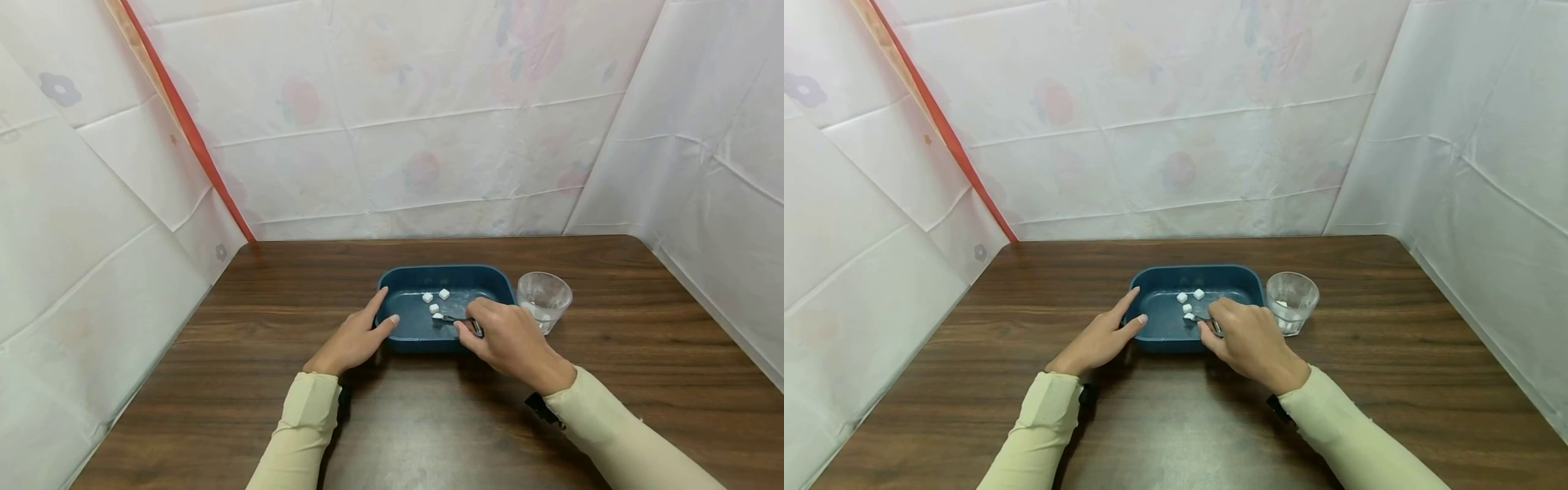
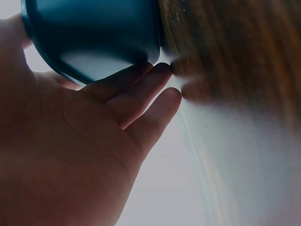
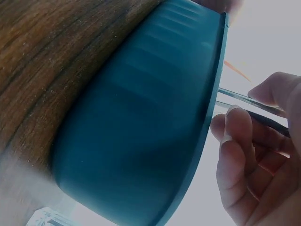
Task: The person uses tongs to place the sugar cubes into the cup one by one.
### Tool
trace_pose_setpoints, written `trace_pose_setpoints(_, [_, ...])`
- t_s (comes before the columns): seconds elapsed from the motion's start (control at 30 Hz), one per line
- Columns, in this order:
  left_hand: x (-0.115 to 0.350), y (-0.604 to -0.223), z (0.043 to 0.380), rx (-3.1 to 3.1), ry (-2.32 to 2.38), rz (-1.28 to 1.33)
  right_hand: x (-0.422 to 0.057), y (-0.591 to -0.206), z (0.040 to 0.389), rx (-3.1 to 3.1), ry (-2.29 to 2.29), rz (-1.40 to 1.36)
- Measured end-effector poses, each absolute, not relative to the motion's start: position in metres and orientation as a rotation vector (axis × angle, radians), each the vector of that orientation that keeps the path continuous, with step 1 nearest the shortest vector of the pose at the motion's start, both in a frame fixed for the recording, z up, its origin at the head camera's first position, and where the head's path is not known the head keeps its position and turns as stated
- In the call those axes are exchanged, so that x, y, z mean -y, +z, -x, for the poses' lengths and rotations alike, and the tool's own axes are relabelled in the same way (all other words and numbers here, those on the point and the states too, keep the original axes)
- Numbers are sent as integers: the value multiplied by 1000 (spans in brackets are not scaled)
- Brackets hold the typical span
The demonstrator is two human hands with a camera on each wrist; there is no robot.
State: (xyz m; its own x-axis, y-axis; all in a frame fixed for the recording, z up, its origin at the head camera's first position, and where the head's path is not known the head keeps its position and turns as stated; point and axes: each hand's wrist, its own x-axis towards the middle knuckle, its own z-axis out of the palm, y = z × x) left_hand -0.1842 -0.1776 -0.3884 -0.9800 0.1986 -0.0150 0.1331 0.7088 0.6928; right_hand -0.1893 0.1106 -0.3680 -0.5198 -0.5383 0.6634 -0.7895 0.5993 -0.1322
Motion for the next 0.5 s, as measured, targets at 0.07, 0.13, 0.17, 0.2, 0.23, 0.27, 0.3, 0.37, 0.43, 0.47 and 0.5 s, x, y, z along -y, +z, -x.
trace_pose_setpoints(0.07, [178, -388, 184, -2822, 1126, -274, -110, -367, 189, 2256, 569, -1043])
trace_pose_setpoints(0.13, [178, -387, 184, -2818, 1125, -274, -110, -367, 189, 2258, 566, -1041])
trace_pose_setpoints(0.17, [178, -387, 184, -2815, 1123, -272, -110, -367, 189, 2258, 565, -1039])
trace_pose_setpoints(0.2, [178, -387, 184, -2812, 1120, -267, -110, -367, 189, 2257, 562, -1038])
trace_pose_setpoints(0.23, [178, -387, 184, -2814, 1123, -274, -111, -367, 189, 2255, 560, -1037])
trace_pose_setpoints(0.27, [178, -387, 184, -2814, 1123, -274, -111, -366, 189, 2251, 558, -1037])
trace_pose_setpoints(0.3, [178, -387, 183, -2814, 1124, -275, -111, -366, 189, 2247, 556, -1037])
trace_pose_setpoints(0.37, [178, -388, 183, -2815, 1126, -277, -111, -366, 189, 2240, 553, -1037])
trace_pose_setpoints(0.43, [178, -388, 183, -2814, 1132, -280, -112, -366, 189, 2236, 551, -1036])
trace_pose_setpoints(0.47, [178, -388, 184, -2812, 1132, -276, -112, -365, 189, 2236, 551, -1036])
trace_pose_setpoints(0.5, [179, -388, 184, -2812, 1136, -278, -112, -365, 189, 2238, 550, -1035])
